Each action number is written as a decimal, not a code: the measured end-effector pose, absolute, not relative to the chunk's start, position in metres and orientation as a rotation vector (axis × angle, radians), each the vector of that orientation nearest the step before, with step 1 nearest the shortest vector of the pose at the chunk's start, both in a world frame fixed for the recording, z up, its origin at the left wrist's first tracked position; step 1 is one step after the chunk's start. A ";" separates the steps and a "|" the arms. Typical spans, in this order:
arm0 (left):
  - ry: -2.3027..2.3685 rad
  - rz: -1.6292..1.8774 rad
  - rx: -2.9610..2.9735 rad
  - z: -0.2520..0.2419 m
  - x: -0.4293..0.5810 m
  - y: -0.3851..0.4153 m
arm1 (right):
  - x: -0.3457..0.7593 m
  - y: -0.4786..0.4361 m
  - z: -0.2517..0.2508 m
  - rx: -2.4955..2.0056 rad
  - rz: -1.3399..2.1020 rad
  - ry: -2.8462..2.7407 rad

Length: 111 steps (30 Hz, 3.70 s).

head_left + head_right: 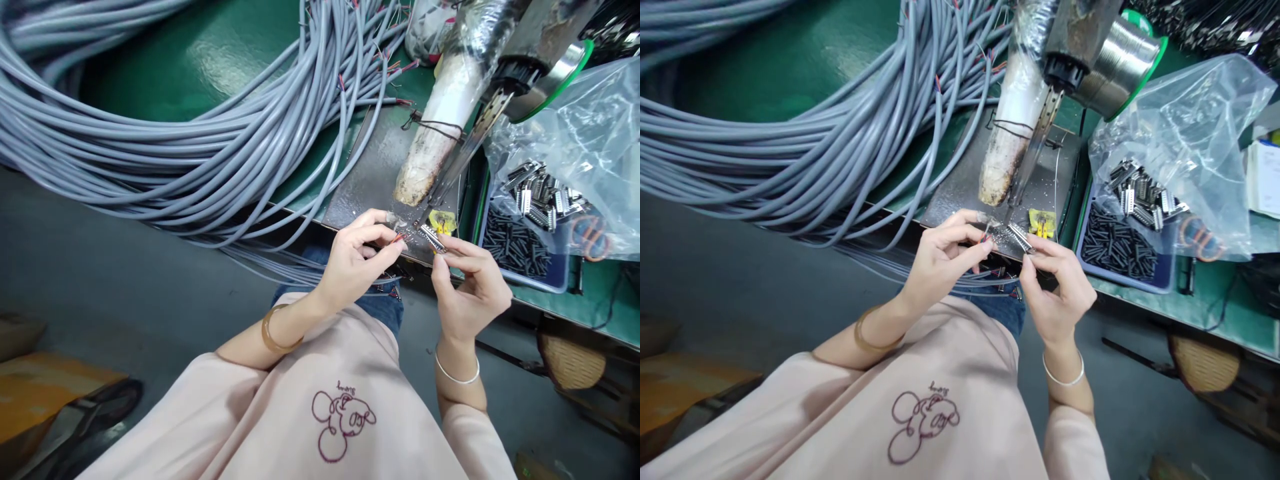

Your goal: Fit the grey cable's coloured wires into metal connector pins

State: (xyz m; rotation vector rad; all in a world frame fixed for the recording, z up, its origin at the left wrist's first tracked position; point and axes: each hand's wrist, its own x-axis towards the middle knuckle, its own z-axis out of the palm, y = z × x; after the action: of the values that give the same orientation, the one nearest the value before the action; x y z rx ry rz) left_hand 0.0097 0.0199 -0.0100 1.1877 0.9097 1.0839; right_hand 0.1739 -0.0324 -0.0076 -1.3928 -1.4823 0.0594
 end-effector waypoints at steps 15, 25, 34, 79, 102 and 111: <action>0.995 1.340 1.634 -0.015 0.002 0.013 | 0.176 -0.037 -0.003 -1.416 0.069 -1.444; 0.890 1.027 1.174 -0.011 0.000 0.009 | 0.176 -0.040 -0.005 -1.401 0.187 -1.427; 0.781 0.952 0.986 -0.006 0.014 0.025 | 0.175 -0.035 -0.009 -1.380 0.321 -1.412; 0.804 1.036 0.962 0.002 0.021 0.034 | 0.169 -0.020 -0.002 -1.369 0.047 -1.538; 0.876 0.889 1.038 0.000 0.014 0.033 | 0.169 -0.027 -0.003 -1.346 -0.105 -1.655; 0.711 0.939 0.896 -0.008 0.007 0.028 | 0.169 -0.032 -0.004 -1.406 0.057 -1.494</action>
State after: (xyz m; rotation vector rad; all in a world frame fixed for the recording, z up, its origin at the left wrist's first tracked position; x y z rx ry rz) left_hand 0.0071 0.0277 -0.0082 0.8963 0.7110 0.9395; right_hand 0.1689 -0.0323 -0.0041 -1.4059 -1.4939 0.0574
